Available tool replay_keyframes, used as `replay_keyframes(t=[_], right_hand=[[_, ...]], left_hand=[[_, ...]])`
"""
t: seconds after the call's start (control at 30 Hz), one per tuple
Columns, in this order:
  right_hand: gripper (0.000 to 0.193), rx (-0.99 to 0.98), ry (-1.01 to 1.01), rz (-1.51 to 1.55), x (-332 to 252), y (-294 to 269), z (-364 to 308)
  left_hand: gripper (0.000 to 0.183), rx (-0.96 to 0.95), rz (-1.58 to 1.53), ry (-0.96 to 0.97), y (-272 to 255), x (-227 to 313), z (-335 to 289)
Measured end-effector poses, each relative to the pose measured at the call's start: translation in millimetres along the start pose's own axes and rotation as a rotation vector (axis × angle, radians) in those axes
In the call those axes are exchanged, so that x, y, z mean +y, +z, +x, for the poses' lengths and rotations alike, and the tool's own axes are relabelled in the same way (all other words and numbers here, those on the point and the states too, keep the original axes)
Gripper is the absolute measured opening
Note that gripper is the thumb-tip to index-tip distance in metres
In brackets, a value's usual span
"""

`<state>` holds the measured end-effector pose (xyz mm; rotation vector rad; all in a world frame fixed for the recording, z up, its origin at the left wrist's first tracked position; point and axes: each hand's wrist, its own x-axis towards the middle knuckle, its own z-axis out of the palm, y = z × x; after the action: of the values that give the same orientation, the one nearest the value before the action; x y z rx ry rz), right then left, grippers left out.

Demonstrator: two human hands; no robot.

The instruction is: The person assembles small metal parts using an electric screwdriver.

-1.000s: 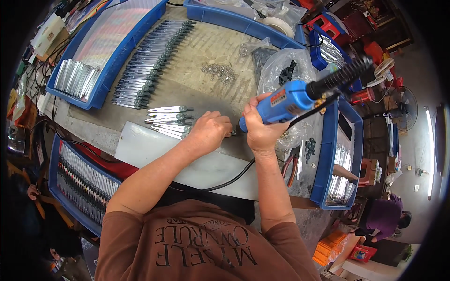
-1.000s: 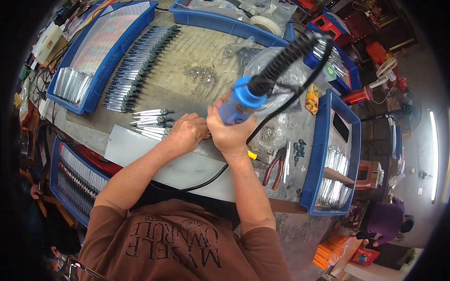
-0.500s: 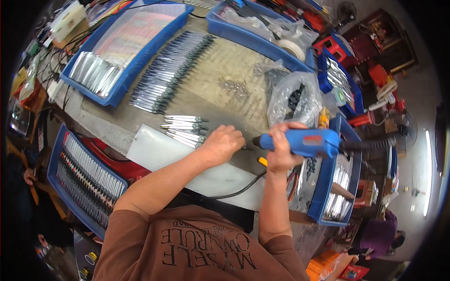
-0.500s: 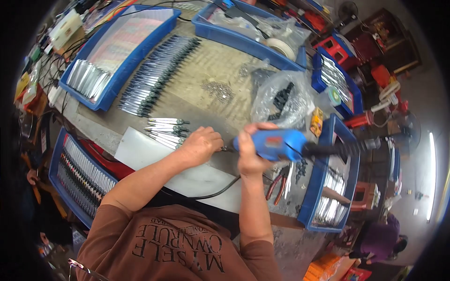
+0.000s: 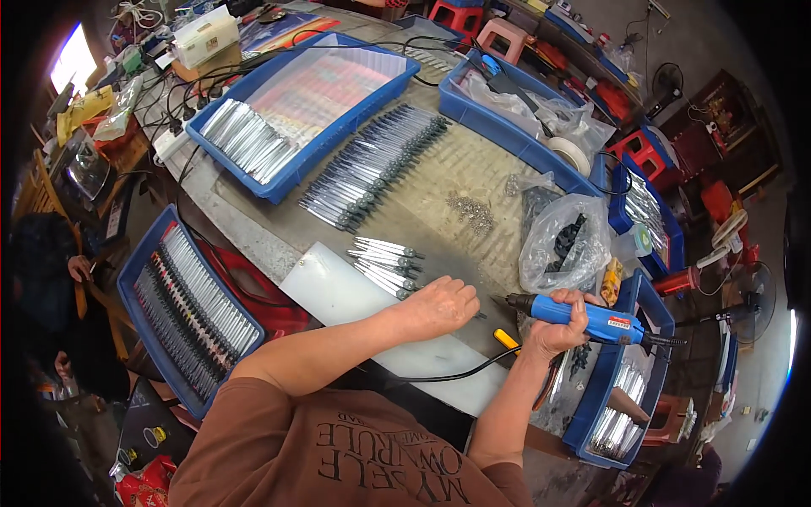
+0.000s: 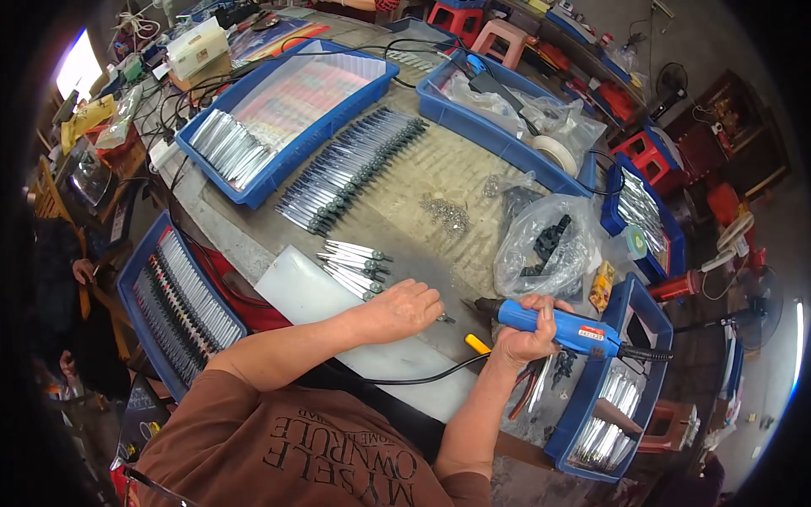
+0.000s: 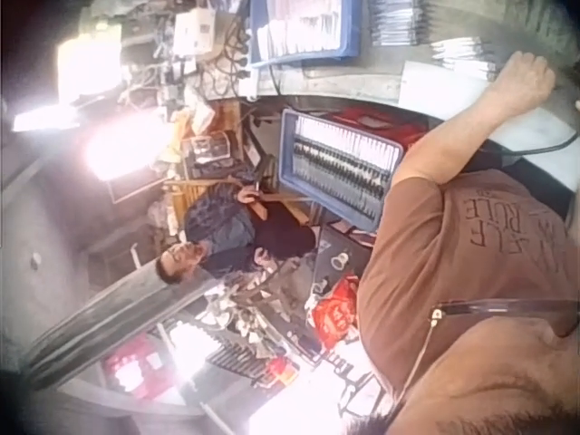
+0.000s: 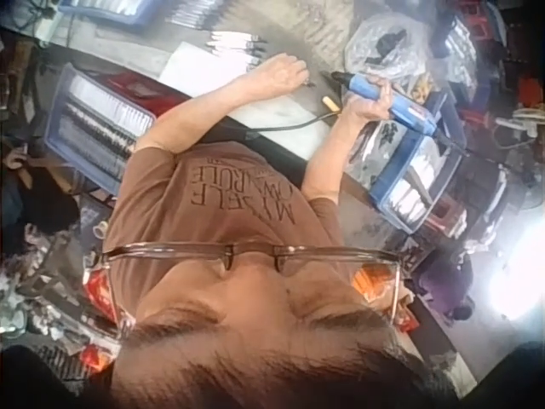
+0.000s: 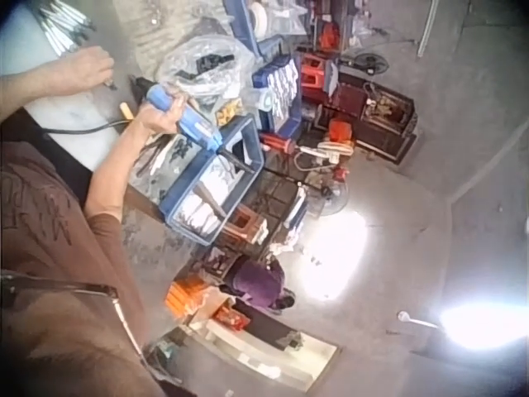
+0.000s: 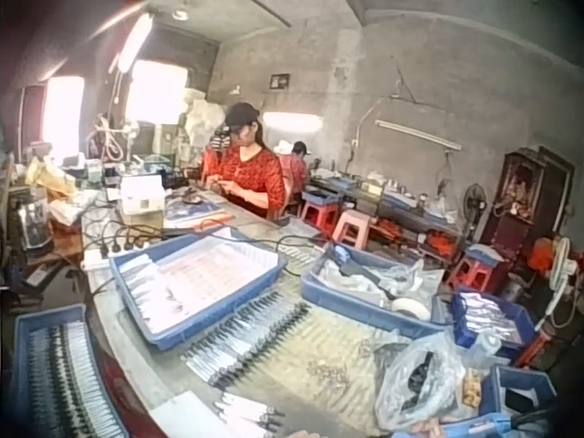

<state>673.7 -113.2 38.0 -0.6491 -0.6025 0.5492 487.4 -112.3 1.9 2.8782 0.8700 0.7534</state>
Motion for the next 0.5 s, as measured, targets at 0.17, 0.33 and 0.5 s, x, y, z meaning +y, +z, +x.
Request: replay_keyframes(t=[0.17,0.33,0.5], right_hand=[[0.028,-0.018,0.095,0.041,4.6,-1.1,-1.0],[0.030,-0.035,0.134,0.083,15.3,-10.6,2.4],[0.025,0.045,0.181,-0.023,16.2,-13.6,8.2]], left_hand=[[0.010,0.170,-0.065,-0.109,-32.1,-19.9,-39.3],[0.020,0.201,-0.013,-0.304,-73.9,-22.9,-90.9],[0.020,0.237,-0.019,-0.447,-101.8,-8.1,-148.2]])
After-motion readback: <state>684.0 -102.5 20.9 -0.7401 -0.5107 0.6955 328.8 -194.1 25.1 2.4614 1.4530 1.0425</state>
